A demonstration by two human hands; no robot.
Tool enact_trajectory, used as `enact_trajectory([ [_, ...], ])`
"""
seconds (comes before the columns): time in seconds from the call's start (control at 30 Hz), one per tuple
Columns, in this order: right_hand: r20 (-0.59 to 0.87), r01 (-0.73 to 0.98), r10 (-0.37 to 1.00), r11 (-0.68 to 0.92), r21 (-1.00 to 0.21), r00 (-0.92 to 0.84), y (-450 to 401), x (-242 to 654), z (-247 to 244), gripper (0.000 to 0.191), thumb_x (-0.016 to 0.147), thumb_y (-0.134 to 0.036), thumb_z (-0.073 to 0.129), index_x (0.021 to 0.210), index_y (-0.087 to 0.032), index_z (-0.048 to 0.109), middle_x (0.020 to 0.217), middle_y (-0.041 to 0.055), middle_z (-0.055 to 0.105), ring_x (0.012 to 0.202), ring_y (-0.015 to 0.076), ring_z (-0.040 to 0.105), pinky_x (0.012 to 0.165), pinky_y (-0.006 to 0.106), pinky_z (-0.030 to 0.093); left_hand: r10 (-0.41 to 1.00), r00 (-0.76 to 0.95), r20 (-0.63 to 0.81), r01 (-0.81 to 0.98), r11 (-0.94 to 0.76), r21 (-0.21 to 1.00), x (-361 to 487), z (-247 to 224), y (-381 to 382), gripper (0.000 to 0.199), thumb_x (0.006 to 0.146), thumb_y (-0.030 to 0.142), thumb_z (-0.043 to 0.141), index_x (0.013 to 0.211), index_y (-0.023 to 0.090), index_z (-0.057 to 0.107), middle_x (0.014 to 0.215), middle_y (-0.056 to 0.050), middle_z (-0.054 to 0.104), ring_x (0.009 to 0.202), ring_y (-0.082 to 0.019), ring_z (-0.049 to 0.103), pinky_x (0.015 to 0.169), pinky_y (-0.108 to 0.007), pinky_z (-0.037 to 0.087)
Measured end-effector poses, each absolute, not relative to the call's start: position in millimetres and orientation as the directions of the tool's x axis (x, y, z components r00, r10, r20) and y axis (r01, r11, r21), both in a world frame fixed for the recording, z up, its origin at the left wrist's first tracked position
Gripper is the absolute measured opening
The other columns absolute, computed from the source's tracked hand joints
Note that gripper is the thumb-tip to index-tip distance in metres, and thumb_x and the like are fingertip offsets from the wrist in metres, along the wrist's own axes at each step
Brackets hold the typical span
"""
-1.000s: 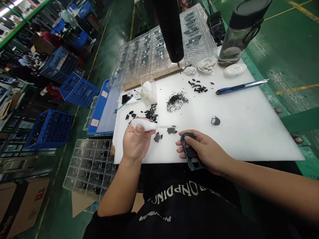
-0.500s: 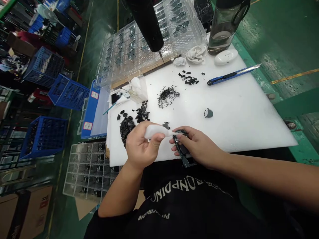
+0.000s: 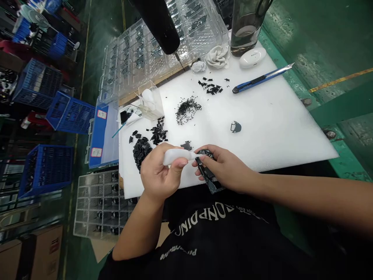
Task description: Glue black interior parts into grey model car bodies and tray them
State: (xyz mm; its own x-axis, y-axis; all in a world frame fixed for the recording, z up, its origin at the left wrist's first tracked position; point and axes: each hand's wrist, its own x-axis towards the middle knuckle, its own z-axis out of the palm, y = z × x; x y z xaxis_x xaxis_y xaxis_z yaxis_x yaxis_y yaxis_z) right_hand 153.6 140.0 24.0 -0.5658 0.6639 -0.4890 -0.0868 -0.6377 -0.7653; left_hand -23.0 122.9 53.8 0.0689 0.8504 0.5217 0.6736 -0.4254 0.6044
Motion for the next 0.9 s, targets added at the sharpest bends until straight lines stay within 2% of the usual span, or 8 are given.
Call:
enact_trajectory([
  [0.23,-0.499,-0.08,0.661,-0.643,-0.762,-0.56,140.2,153.5,26.9,0.013,0.1,-0.023,0.046,0.109,-0.021,0.056,0.097,0.0052,0.069,0.076,0.017,0.069,0.07,0.03,0.062,0.843,0.102,0.528,0.702,-0.437,0.562,-22.9,55.7,121.9,0.028,0.091,0.045,0.062,0.086,0.018,0.067,0.077,-0.001,0.068,0.065,-0.01,0.06,0.059,-0.021,0.045],
  [0.47,-0.514,-0.082,0.657,-0.655,-0.751,-0.551,140.3,153.2,27.0,0.013,0.098,-0.025,0.051,0.108,-0.022,0.057,0.096,0.0052,0.07,0.076,0.0172,0.069,0.068,0.029,0.062,0.849,0.094,0.519,0.718,-0.419,0.556,-24.3,54.4,121.2,0.034,0.091,0.051,0.06,0.086,0.017,0.067,0.076,-0.003,0.067,0.064,-0.012,0.06,0.058,-0.023,0.046],
  [0.77,-0.49,-0.085,0.666,-0.636,-0.767,-0.563,139.9,154.3,25.3,0.014,0.1,-0.028,0.048,0.111,-0.022,0.056,0.098,0.0058,0.069,0.078,0.0173,0.069,0.07,0.031,0.062,0.838,0.095,0.537,0.651,-0.461,0.604,-22.0,55.3,122.9,0.027,0.09,0.044,0.064,0.088,0.017,0.067,0.075,-0.001,0.067,0.064,-0.01,0.059,0.057,-0.022,0.045],
  [0.9,-0.475,-0.114,0.674,-0.635,-0.764,-0.566,138.7,154.0,23.3,0.014,0.1,-0.028,0.049,0.109,-0.022,0.056,0.098,0.0061,0.069,0.077,0.0172,0.069,0.07,0.031,0.062,0.787,0.027,0.616,0.664,-0.475,0.577,-22.4,55.8,122.9,0.031,0.091,0.048,0.061,0.086,0.018,0.069,0.073,-0.002,0.066,0.064,-0.012,0.06,0.056,-0.023,0.045],
])
